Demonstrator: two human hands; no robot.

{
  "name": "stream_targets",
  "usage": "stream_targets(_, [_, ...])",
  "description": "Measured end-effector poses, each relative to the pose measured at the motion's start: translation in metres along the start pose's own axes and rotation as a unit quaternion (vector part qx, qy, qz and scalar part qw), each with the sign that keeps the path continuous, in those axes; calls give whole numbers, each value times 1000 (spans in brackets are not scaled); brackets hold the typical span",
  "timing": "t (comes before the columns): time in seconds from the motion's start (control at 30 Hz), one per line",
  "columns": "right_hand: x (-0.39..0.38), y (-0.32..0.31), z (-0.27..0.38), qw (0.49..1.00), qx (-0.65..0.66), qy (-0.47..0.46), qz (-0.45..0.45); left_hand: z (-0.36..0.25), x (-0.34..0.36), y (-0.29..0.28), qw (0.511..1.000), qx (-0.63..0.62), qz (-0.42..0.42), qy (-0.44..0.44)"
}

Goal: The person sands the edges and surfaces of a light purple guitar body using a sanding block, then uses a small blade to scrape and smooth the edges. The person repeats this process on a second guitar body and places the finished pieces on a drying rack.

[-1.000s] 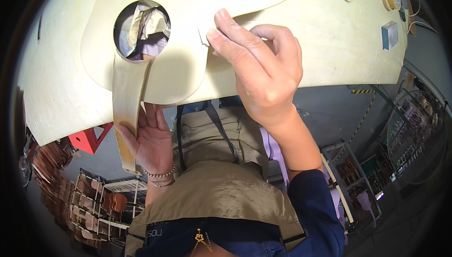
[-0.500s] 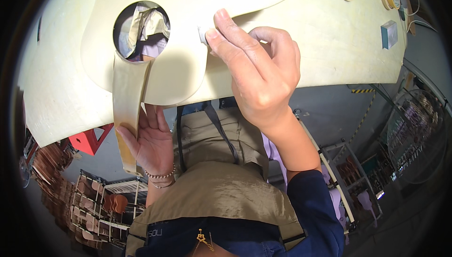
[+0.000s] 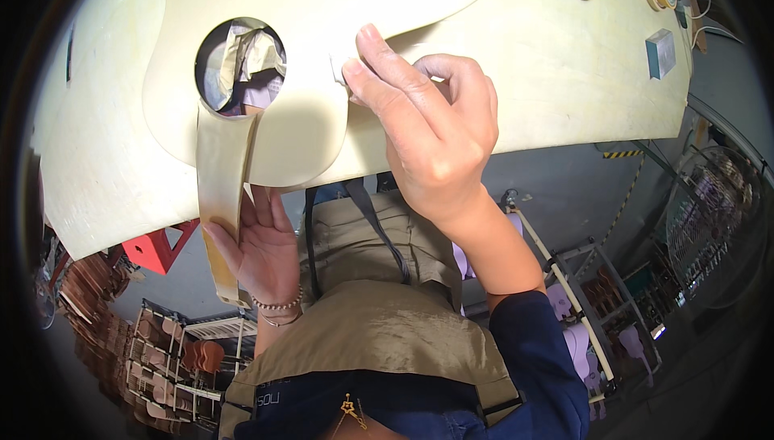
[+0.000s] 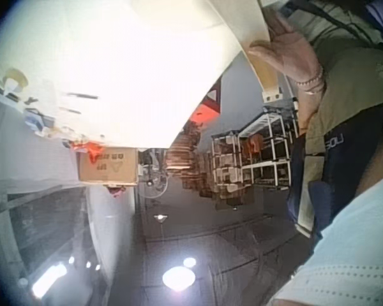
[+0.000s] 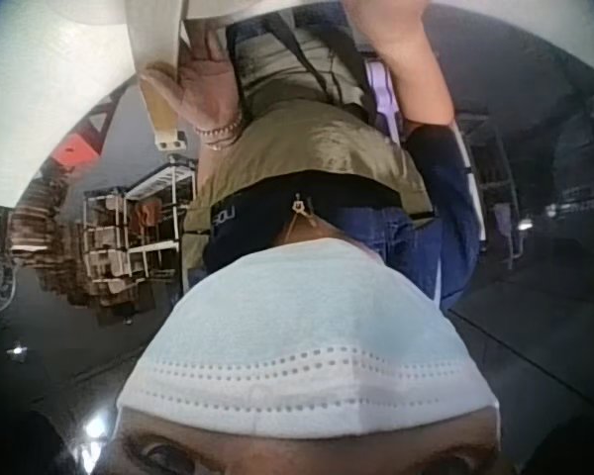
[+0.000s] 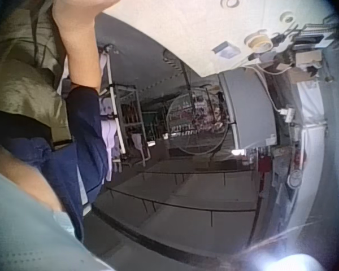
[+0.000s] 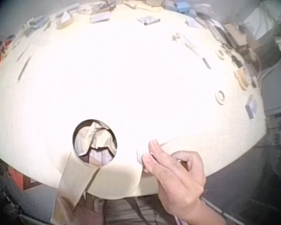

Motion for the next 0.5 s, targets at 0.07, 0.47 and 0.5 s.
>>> stream_targets(0.07, [1, 0, -1, 1000, 9, 14, 19, -1, -1, 0, 1000, 3, -9, 2])
stream_targets(0.47, [-22, -37, -121, 913, 127, 383, -62, -16, 2, 17, 990, 118, -21, 74])
stream_targets(0.5, [-24, -40, -133, 913, 77, 397, -55, -20, 3, 20, 982, 146, -49, 110])
Point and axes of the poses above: each hand's wrist, its own x-axis towards the middle knuckle, its own y-axis out of the palm, z = x × y, the point moved 6 cm from there along x, towards the middle knuckle, and after that the axes turned 14 degrees about y, right-handed, at the moved point
